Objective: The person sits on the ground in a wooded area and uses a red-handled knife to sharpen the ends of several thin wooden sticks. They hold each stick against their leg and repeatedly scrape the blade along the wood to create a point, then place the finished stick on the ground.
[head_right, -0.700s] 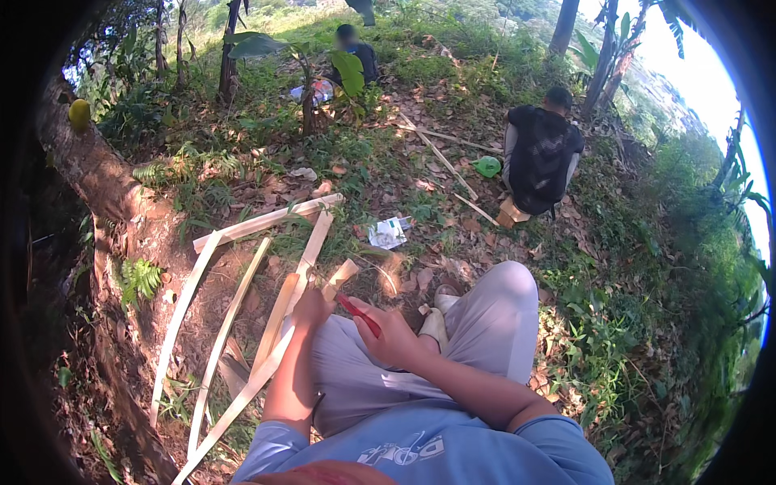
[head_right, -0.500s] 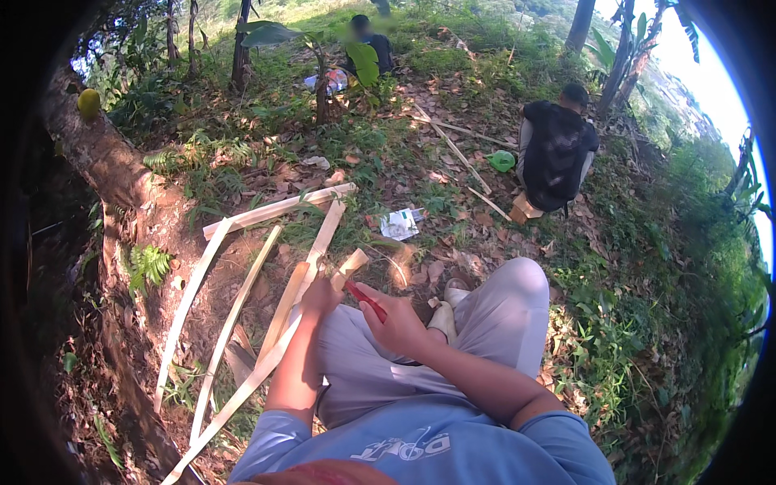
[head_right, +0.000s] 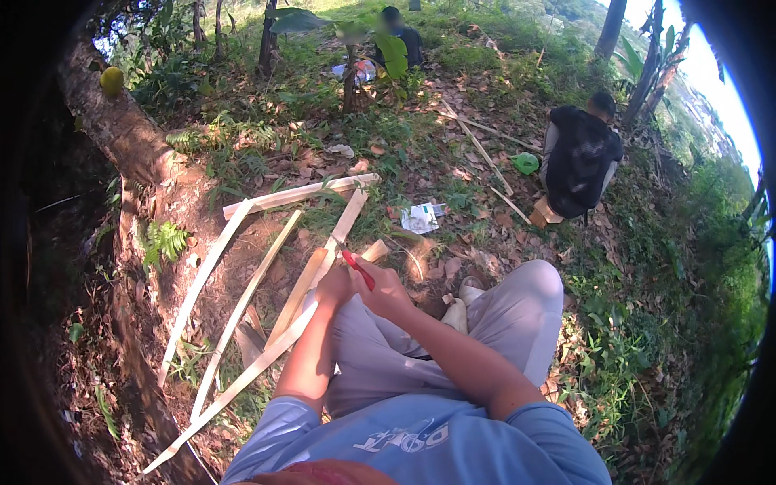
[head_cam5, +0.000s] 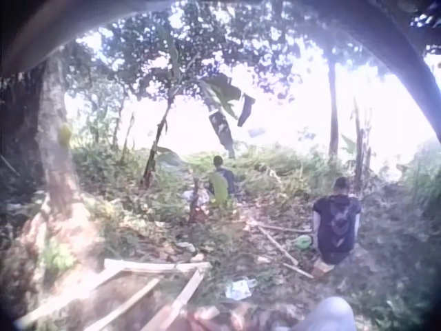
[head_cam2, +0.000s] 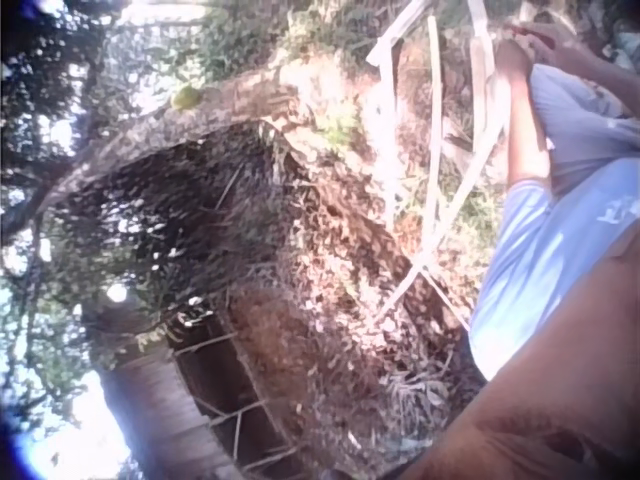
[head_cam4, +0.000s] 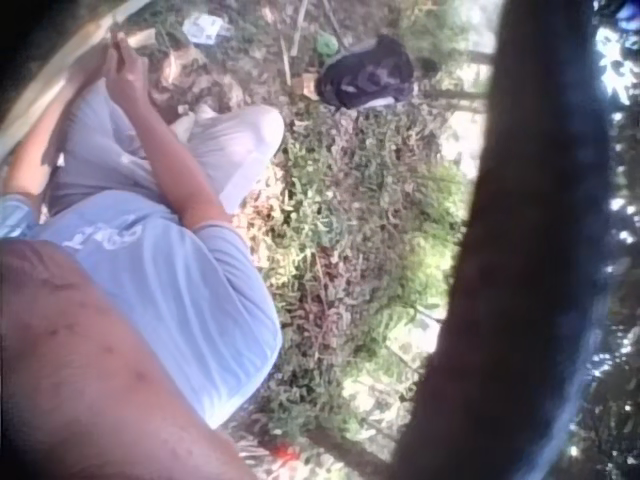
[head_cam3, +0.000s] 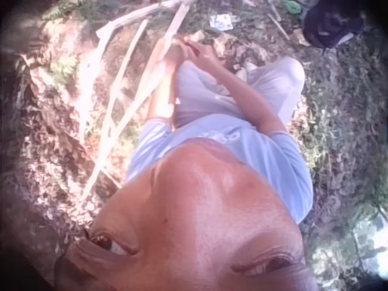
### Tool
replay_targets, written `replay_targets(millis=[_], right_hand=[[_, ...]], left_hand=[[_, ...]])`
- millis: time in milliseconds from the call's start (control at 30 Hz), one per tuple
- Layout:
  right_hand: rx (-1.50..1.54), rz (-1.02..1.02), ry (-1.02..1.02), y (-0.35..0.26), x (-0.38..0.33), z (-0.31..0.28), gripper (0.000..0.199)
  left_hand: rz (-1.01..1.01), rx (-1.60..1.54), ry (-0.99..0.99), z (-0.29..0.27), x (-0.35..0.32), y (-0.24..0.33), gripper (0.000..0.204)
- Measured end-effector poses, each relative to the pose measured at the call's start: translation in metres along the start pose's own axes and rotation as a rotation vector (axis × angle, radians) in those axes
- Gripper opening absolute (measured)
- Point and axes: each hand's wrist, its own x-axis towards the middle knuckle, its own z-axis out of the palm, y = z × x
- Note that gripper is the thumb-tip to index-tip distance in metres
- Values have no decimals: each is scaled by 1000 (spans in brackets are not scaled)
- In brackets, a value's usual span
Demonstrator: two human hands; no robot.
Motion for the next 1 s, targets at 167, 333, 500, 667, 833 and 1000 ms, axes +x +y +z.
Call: replay_targets(millis=[167, 333, 500, 667, 833, 1000], right_hand=[[132, -59, 93, 23, -9, 0, 40], [109, -73, 92, 24, -13, 4, 42], [104, -50, 72, 34, -12, 8, 43], [91, -58, 66, 32, -11, 6, 44], [79, -45, 73, 30, -10, 5, 38], [87, -60, 72, 34, -10, 6, 43]], left_hand=[[31, 36, -67, -2, 8, -3, 49], [25, 107, -12, -3, 5, 1, 50], [39, 83, 14, -5, 3, 0, 56], [26, 66, 8, -6, 3, 0, 58], [16, 64, -16, -5, 6, -1, 53], [21, 60, -17, -5, 4, -1, 50]])
